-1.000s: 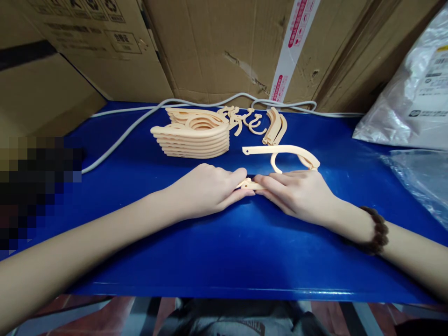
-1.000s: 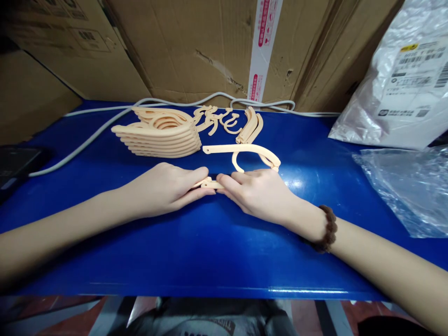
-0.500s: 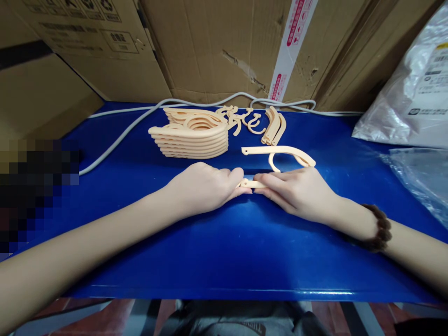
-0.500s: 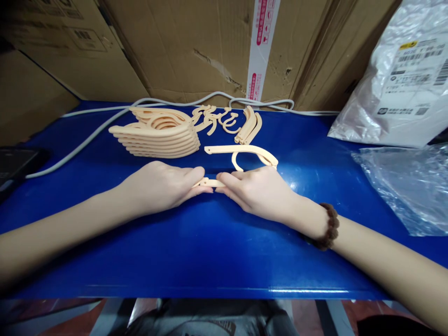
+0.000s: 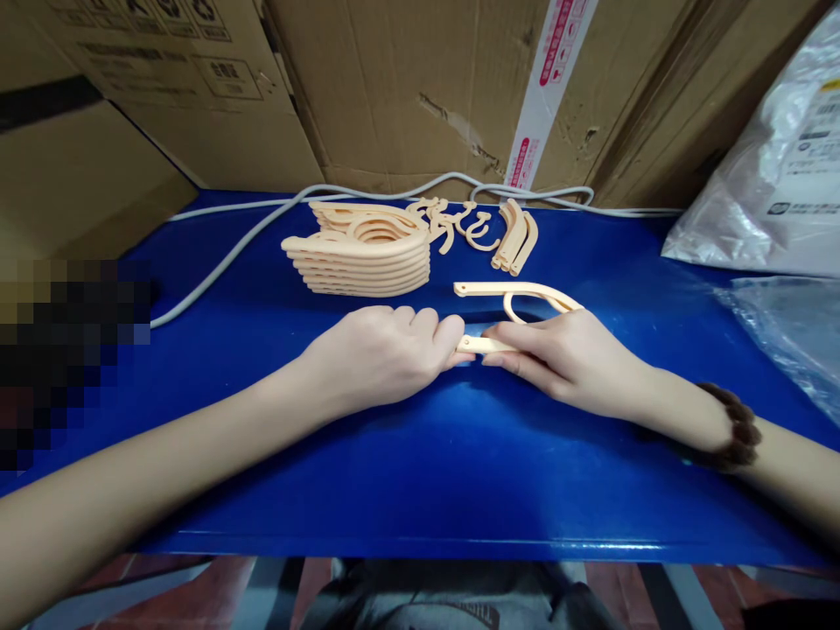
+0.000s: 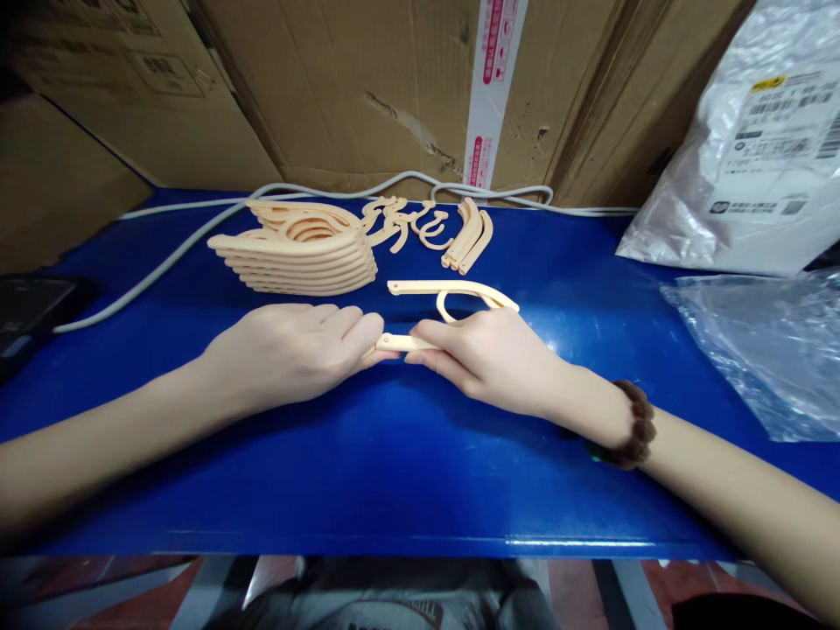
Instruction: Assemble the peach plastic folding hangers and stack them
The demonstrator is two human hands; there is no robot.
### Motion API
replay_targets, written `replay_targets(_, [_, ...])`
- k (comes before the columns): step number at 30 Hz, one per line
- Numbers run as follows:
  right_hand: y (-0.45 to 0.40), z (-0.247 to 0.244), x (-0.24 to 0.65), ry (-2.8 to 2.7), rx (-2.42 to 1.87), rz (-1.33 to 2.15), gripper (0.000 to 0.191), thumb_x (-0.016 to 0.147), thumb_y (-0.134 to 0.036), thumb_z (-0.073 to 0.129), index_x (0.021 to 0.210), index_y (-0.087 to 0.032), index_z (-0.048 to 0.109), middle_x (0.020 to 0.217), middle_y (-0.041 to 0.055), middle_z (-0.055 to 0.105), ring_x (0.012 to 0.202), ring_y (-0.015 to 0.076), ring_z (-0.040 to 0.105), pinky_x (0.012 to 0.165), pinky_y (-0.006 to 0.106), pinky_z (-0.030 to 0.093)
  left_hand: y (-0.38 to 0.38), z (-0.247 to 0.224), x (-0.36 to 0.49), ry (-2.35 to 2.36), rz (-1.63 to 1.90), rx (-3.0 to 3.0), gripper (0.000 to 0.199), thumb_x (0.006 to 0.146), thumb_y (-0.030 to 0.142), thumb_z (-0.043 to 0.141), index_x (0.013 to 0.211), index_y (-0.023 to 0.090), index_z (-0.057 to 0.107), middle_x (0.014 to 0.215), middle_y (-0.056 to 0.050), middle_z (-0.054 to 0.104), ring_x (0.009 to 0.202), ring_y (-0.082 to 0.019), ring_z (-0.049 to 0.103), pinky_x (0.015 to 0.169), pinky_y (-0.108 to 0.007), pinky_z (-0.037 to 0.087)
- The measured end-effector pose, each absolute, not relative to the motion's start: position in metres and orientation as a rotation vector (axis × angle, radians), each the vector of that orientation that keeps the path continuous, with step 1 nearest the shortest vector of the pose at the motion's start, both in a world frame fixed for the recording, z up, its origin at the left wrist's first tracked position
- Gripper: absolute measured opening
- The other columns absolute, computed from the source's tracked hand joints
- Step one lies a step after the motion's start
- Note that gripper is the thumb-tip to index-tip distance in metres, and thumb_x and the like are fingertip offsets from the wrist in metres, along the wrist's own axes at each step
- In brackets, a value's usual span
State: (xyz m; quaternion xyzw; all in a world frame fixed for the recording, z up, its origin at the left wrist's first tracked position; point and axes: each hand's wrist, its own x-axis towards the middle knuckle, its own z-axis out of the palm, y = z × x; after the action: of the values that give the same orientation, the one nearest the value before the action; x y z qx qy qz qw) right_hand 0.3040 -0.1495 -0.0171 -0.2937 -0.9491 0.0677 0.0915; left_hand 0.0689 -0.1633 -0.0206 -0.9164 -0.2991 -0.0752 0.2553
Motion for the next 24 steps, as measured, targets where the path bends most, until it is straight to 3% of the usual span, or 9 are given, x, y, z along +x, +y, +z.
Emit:
replay_targets(10, [-0.155,-0.023,0.303,-2.809,-0.818,-0.461,0.037,0.104,-0.035,0.035,0.093,-0.019,0.067,0.068,-0.0010,0.067,0.052,0.0103,0.054,0.050,0.030,0.021,-0.159,-0.032,0.067,-1.001,-0.180,-2.696,0.050,0.103,0.053,0.028,0.076,0.018,0.051,0.059,-0.003,0.063,0.047,-0.018,0.059,0.044,-0.026,0.013])
replay_targets(19, [-0.157,-0.020,0.303,-2.782,-0.748,-0.714,0.034,0.105,-0.031,0.034,0.098,-0.020,0.066,0.064,-0.0020,0.062,0.049,0.0091,0.049,0.051,0.030,0.024,-0.161,-0.024,0.068,-1.194,-0.132,-2.807,0.049,0.100,0.057,0.036,0.079,0.018,0.055,0.058,0.000,0.062,0.050,-0.017,0.061,0.045,-0.025,0.020])
replay_targets(24, [-0.159,-0.021,0.301,-2.756,-0.739,-0.670,0.033,0.104,-0.032,0.037,0.094,-0.020,0.066,0.062,-0.0028,0.061,0.048,0.0093,0.049,0.050,0.030,0.022,-0.161,-0.023,0.067,-1.175,-0.134,-2.777,0.048,0.099,0.059,0.038,0.081,0.018,0.056,0.056,-0.001,0.061,0.050,-0.018,0.061,0.046,-0.025,0.019])
